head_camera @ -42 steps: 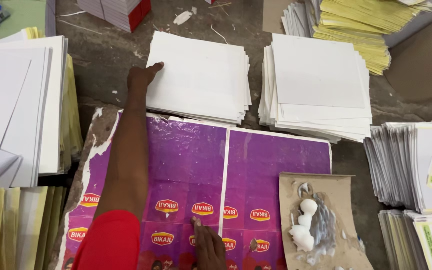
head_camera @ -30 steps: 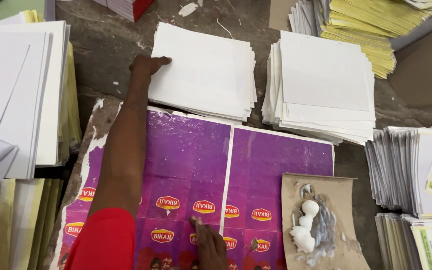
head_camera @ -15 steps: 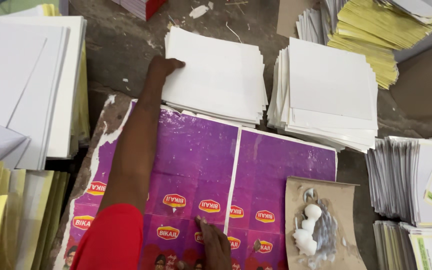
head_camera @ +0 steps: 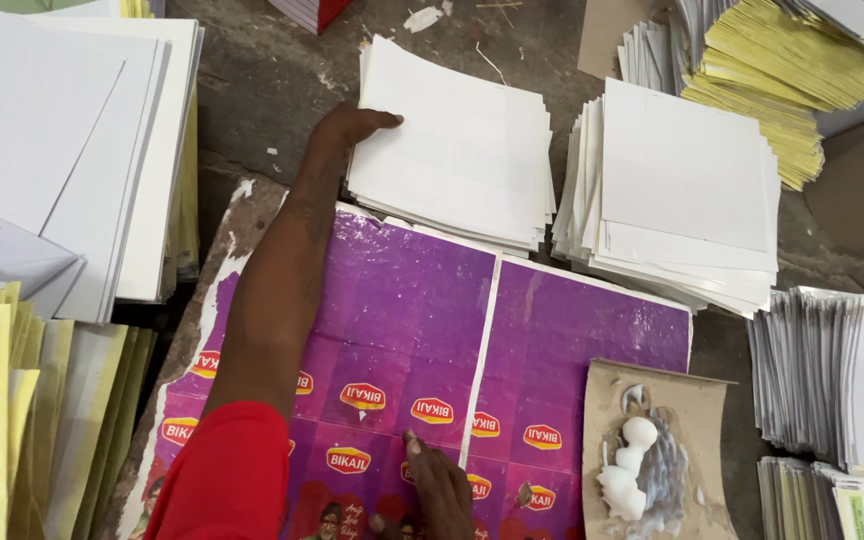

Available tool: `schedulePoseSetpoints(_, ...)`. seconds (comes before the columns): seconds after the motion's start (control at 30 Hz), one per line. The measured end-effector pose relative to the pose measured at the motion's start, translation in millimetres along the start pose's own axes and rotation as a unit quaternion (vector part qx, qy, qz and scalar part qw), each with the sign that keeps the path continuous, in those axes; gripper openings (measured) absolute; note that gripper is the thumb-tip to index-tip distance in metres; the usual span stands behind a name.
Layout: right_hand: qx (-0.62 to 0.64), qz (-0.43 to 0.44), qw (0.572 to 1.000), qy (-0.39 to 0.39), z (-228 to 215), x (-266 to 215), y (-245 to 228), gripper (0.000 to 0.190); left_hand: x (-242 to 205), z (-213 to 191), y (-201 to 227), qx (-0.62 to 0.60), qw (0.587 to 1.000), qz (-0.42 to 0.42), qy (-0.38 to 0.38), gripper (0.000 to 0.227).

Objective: The person sits on the floor and assembles booklets by placing a stack of white pages into a printed cover, folding the cover over the pages, and applying glue to the spine to secure the binding. The person repeats this process for multiple booklets.

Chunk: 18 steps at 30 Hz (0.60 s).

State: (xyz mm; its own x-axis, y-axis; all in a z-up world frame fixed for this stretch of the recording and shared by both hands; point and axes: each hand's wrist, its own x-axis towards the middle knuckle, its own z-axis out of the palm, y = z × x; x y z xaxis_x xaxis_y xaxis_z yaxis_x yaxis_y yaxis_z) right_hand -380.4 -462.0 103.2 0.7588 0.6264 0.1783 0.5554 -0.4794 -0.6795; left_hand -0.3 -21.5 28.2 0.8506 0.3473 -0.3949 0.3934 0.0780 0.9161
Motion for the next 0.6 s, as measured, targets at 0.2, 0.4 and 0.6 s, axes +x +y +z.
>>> schedulePoseSetpoints(0.2, -0.019, -0.022, 0.999, 0.021, 3, -5, 3, 0.07, -30, 2, 21, -0.108, 0.993, -0.038, -0.017, 0.056)
schedulePoseSetpoints(0.4, -0.026, -0.038, 0.999, 0.017, 6, -6, 8, 0.068, -34, 1, 17, -0.092, 0.995, -0.041, 0.006, 0.065)
schedulePoseSetpoints(0.6, 0.006, 0.011, 1.0, 0.015, 3, -7, 1, 0.068, -23, -8, 14, -0.02, 0.996, -0.092, 0.006, 0.073)
